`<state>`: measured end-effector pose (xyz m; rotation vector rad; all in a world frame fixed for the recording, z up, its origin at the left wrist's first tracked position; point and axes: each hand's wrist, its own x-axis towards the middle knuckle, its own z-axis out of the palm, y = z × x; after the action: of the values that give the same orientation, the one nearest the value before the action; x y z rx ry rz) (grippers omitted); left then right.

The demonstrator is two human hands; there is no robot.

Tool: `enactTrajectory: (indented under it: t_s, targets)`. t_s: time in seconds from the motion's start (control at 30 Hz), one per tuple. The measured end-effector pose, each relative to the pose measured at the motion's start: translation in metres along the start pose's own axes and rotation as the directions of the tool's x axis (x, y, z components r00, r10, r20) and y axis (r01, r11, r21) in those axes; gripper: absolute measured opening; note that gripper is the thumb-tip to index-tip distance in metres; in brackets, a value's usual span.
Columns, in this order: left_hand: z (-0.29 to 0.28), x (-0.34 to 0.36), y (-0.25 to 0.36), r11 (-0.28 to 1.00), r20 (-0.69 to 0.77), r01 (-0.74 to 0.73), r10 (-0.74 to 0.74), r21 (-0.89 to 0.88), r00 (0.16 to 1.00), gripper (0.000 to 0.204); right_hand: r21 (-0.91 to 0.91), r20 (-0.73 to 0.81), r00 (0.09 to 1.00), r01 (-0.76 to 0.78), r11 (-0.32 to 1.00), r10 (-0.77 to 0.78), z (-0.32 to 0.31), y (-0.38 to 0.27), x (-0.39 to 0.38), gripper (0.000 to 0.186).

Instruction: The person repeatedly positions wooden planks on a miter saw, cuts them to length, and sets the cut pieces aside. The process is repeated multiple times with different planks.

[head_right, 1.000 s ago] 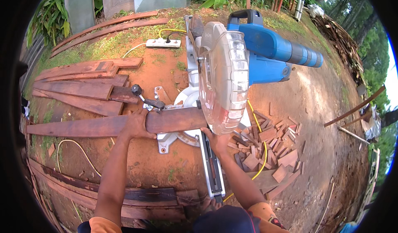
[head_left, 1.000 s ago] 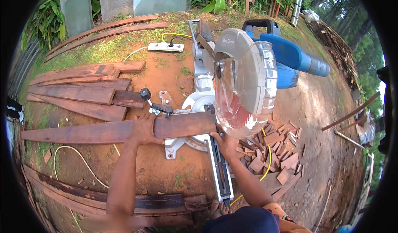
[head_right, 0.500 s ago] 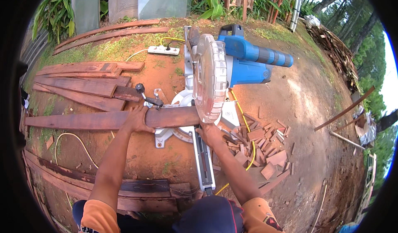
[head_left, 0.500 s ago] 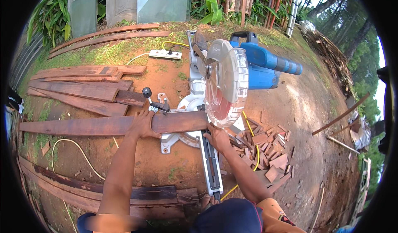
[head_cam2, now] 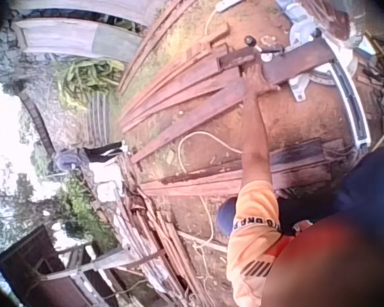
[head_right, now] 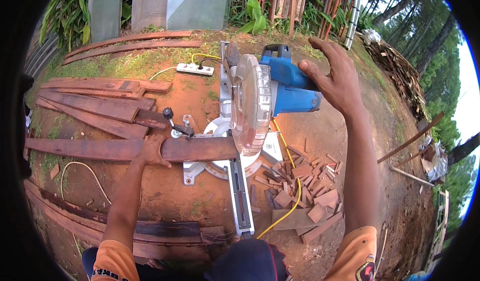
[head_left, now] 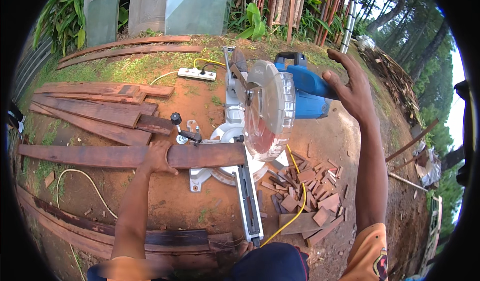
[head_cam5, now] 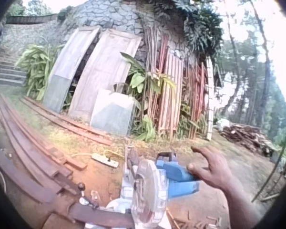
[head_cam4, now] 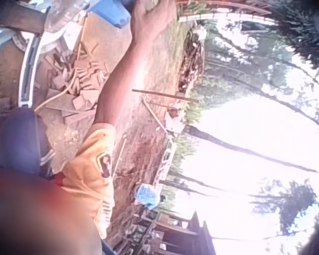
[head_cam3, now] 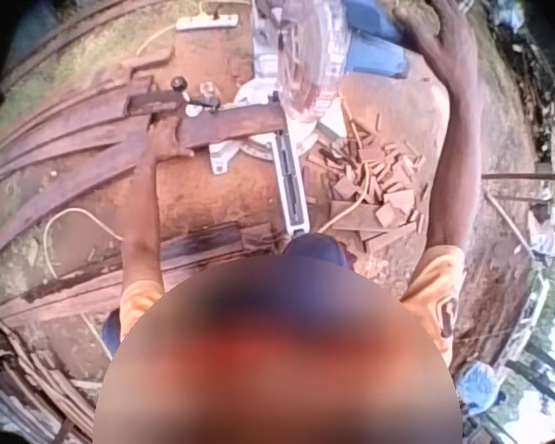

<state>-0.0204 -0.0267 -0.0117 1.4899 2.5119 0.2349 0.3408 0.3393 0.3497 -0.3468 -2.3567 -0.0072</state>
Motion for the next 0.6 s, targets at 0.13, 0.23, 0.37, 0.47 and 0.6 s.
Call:
enactTrajectory:
  t_s: [0.13,0.23,0.37,0.47,0.6]
  targets:
    - [0.0,-0.002,-0.001,0.999,-0.009,-0.01,0.009,-0.034,1.0,0.121,0.061,0.513,0.844,-0.22,0.974,0.158,-0.002,0.022,0.011,0.09]
    - [0.0,-0.001,-0.001,1.0,0.024,0.001,-0.001,-0.016,1.0,0.124,-0.084,0.566,0.823,-0.003,0.996,0.05,-0.011,0.014,0.001,0.1]
    - [-0.002,0.0,-0.001,0.998,-0.105,-0.058,0.056,-0.018,0.993,0.123,-0.142,0.614,0.772,-0.097,0.985,0.164,-0.014,-0.025,-0.031,0.083]
    - [-0.008,-0.001,-0.004,0.998,0.002,-0.057,0.057,-0.009,0.998,0.123,-0.199,0.661,0.711,-0.142,0.97,0.239,-0.02,-0.057,-0.075,0.063]
    - [-0.012,-0.002,-0.003,0.997,0.02,-0.029,0.028,0.069,0.999,0.12,-0.247,0.655,0.706,-0.138,0.959,0.27,-0.031,-0.091,-0.14,0.044]
